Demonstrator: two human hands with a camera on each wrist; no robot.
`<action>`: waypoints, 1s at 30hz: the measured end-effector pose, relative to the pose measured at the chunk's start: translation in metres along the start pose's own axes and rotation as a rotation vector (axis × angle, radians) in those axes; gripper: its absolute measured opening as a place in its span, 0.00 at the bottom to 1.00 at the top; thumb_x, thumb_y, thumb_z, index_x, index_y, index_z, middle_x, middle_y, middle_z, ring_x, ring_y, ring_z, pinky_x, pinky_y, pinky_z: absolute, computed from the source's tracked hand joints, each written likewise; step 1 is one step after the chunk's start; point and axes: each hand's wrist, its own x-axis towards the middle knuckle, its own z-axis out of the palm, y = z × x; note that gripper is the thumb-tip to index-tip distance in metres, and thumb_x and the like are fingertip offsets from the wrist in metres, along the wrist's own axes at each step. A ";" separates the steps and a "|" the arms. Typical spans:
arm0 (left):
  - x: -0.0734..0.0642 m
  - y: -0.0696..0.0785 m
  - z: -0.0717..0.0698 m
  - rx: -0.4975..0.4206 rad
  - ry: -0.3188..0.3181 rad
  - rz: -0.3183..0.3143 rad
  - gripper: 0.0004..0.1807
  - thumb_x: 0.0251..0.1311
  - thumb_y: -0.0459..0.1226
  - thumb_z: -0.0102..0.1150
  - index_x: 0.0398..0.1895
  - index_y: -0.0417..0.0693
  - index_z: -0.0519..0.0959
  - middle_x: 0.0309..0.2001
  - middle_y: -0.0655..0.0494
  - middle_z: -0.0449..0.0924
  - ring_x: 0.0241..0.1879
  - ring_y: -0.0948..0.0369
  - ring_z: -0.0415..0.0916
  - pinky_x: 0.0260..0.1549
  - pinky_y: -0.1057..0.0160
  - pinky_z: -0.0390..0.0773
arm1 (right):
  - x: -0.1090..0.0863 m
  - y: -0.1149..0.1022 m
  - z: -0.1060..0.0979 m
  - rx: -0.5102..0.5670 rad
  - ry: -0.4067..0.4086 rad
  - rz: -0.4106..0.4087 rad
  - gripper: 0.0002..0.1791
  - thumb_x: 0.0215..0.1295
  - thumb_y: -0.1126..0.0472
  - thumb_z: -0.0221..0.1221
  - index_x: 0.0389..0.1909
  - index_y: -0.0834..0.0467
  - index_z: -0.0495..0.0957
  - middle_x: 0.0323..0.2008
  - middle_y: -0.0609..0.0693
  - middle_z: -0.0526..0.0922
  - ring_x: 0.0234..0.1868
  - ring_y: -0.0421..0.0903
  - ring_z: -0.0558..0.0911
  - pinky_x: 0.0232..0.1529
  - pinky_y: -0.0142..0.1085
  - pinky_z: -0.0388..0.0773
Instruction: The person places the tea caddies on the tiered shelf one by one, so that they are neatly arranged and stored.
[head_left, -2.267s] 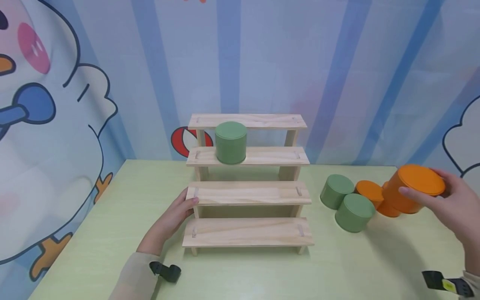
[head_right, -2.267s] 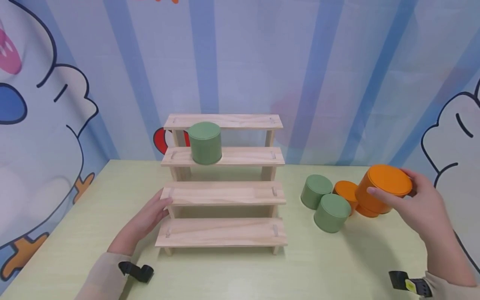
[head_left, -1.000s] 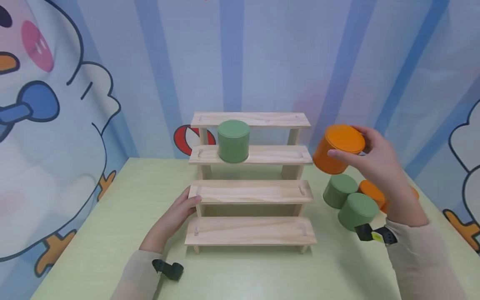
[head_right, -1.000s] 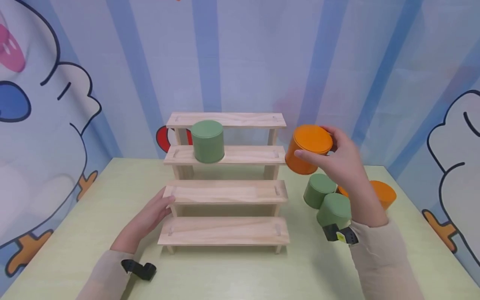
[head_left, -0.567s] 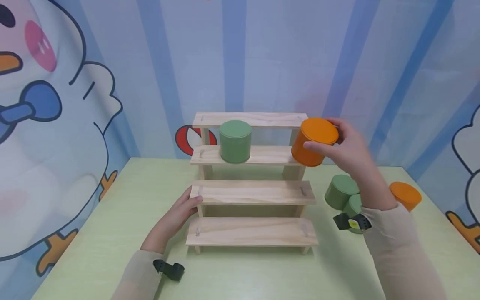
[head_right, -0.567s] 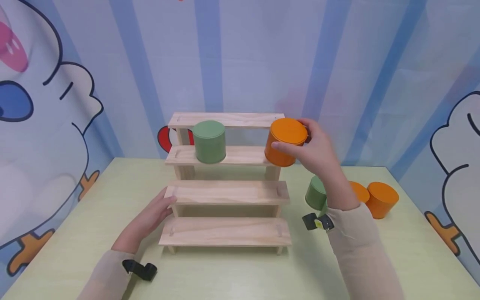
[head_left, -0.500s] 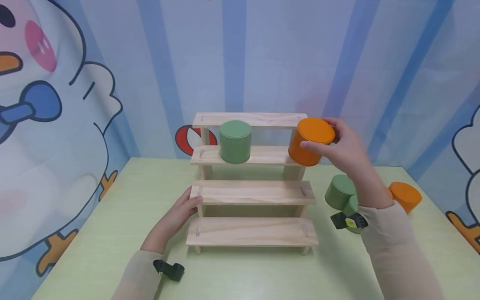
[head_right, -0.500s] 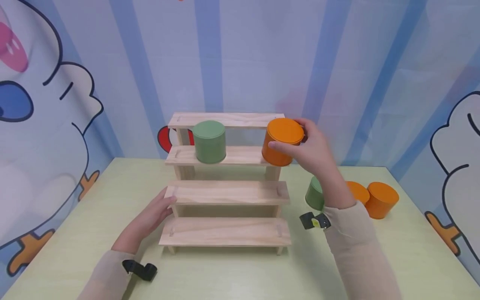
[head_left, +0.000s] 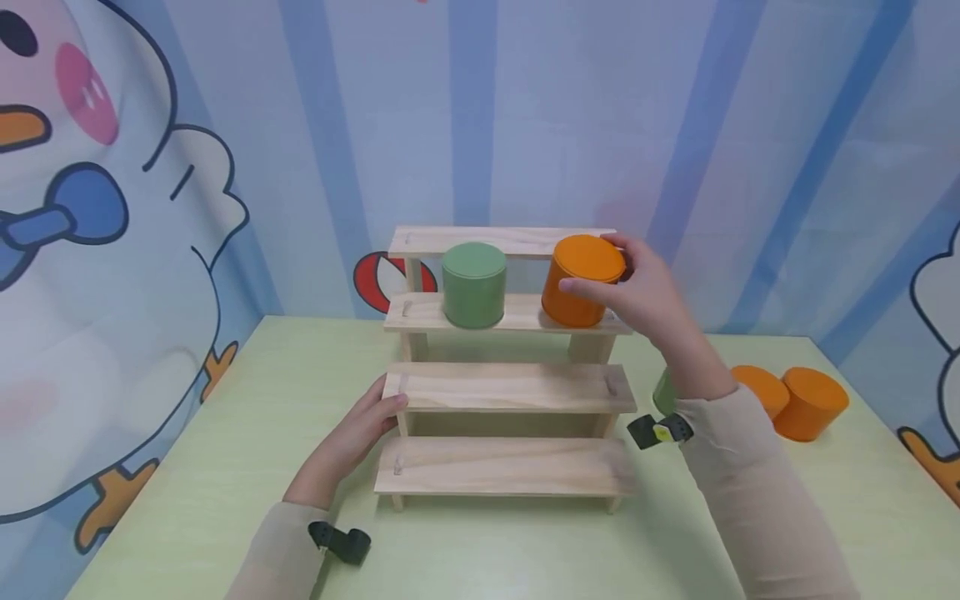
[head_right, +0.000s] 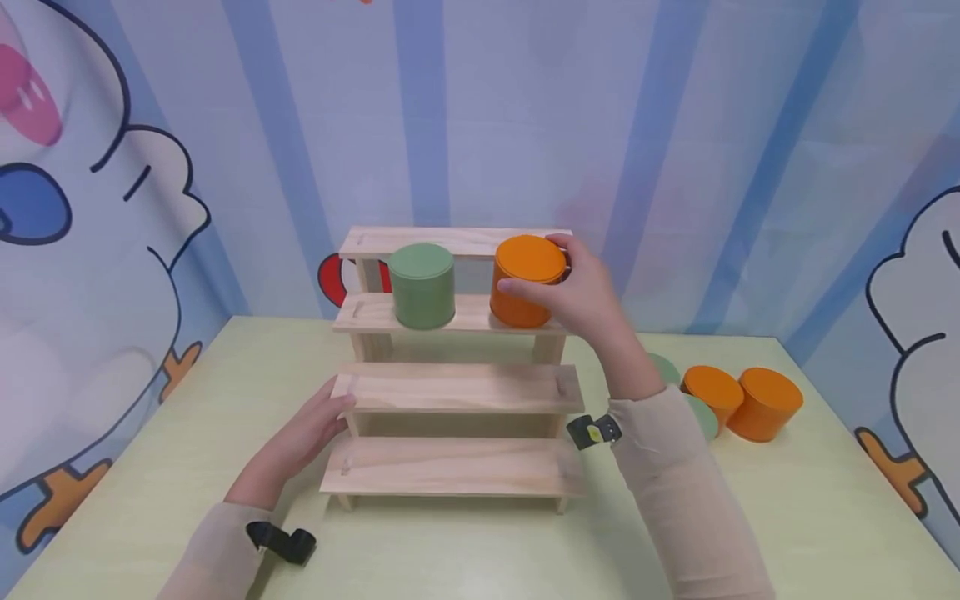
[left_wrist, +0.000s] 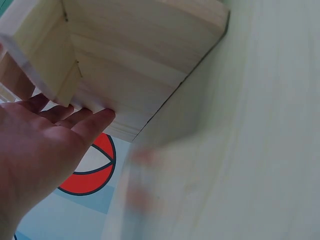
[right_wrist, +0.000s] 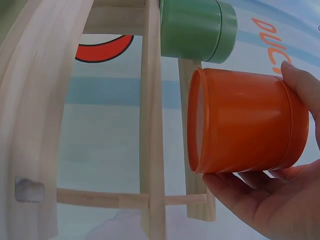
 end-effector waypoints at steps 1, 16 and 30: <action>0.000 0.000 0.000 -0.001 -0.003 0.002 0.38 0.70 0.45 0.43 0.77 0.49 0.39 0.75 0.41 0.45 0.71 0.45 0.51 0.69 0.44 0.53 | 0.001 0.000 0.002 0.002 -0.003 -0.001 0.51 0.50 0.42 0.70 0.70 0.55 0.57 0.61 0.55 0.70 0.58 0.52 0.73 0.59 0.47 0.73; 0.001 -0.002 0.001 -0.002 0.011 -0.016 0.39 0.69 0.45 0.43 0.77 0.50 0.40 0.75 0.42 0.45 0.72 0.45 0.50 0.70 0.44 0.52 | 0.015 -0.002 0.022 -0.009 -0.009 0.025 0.50 0.50 0.44 0.70 0.70 0.58 0.58 0.62 0.57 0.69 0.59 0.54 0.72 0.60 0.49 0.72; 0.000 0.000 0.001 0.001 -0.001 0.000 0.38 0.70 0.45 0.42 0.77 0.51 0.40 0.74 0.42 0.46 0.71 0.45 0.51 0.69 0.43 0.53 | 0.022 -0.003 0.031 0.001 -0.049 0.040 0.53 0.51 0.43 0.70 0.72 0.59 0.54 0.64 0.59 0.68 0.61 0.55 0.71 0.62 0.49 0.71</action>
